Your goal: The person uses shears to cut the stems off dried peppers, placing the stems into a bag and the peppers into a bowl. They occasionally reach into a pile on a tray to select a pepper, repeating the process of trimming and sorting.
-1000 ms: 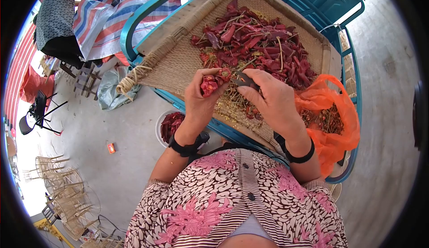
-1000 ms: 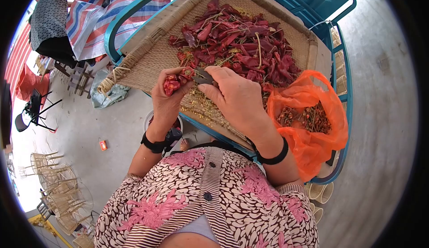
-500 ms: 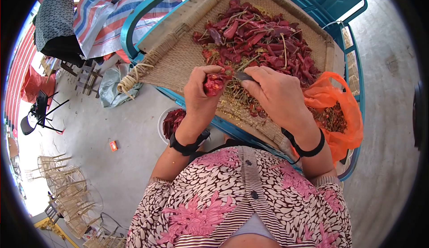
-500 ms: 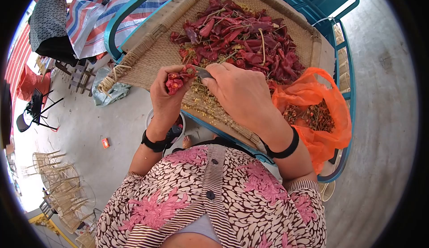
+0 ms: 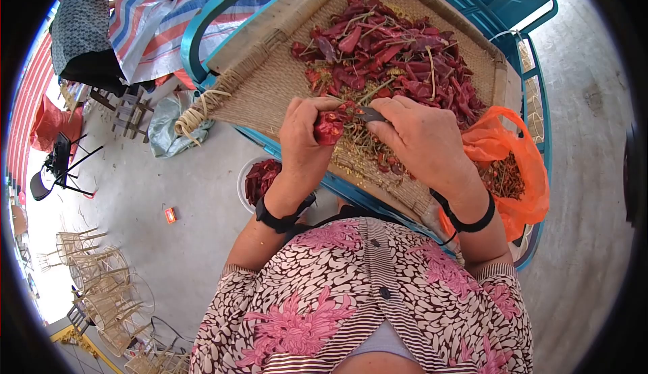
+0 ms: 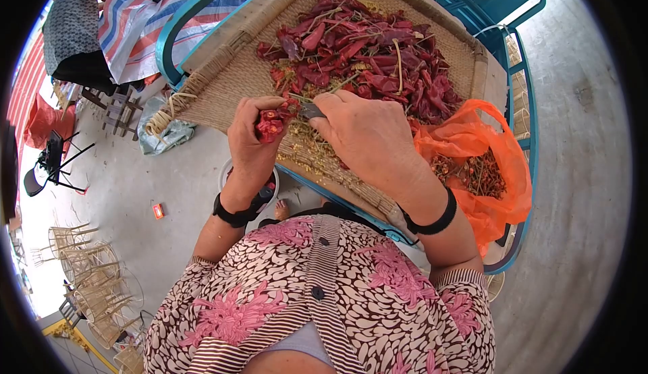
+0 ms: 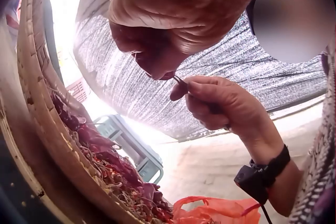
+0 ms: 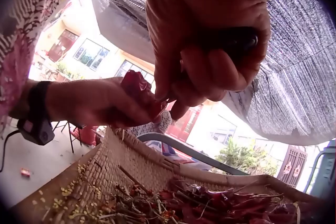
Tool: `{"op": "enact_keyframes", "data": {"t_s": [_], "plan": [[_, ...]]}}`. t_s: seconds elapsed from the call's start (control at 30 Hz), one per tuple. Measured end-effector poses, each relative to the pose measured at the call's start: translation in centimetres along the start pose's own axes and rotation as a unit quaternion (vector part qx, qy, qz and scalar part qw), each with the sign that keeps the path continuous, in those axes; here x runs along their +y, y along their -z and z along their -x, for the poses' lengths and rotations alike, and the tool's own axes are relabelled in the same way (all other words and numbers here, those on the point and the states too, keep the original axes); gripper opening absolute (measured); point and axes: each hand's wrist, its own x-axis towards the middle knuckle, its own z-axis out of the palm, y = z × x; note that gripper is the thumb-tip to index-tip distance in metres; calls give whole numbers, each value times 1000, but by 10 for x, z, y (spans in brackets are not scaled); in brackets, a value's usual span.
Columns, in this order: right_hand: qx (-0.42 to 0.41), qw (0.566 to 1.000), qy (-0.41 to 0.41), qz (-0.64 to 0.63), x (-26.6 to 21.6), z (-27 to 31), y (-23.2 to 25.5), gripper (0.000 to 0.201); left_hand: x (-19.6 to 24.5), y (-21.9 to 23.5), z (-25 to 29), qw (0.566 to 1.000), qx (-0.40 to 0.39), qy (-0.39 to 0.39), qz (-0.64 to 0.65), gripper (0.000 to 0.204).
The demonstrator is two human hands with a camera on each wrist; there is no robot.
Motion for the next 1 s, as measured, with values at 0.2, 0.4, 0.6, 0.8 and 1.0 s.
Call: {"op": "enact_keyframes", "data": {"t_s": [0.2,0.4,0.6,0.8,1.0], "plan": [[-41,998,15,49,1,2,4,18,0,-2,2,1000,-10,-12,-15,36],[-25,997,45,51,7,7,-8,18,2,-3,3,999,-42,-8,10,31],[24,1000,0,9,1,19,-22,18,14,-5,12,992,-41,101,69,28],[29,999,8,-21,5,22,-16,22,15,-4,14,936,-70,231,258,25],[-63,987,-102,-109,2,24,-19,26,7,-10,19,930,-74,250,258,26]]}}
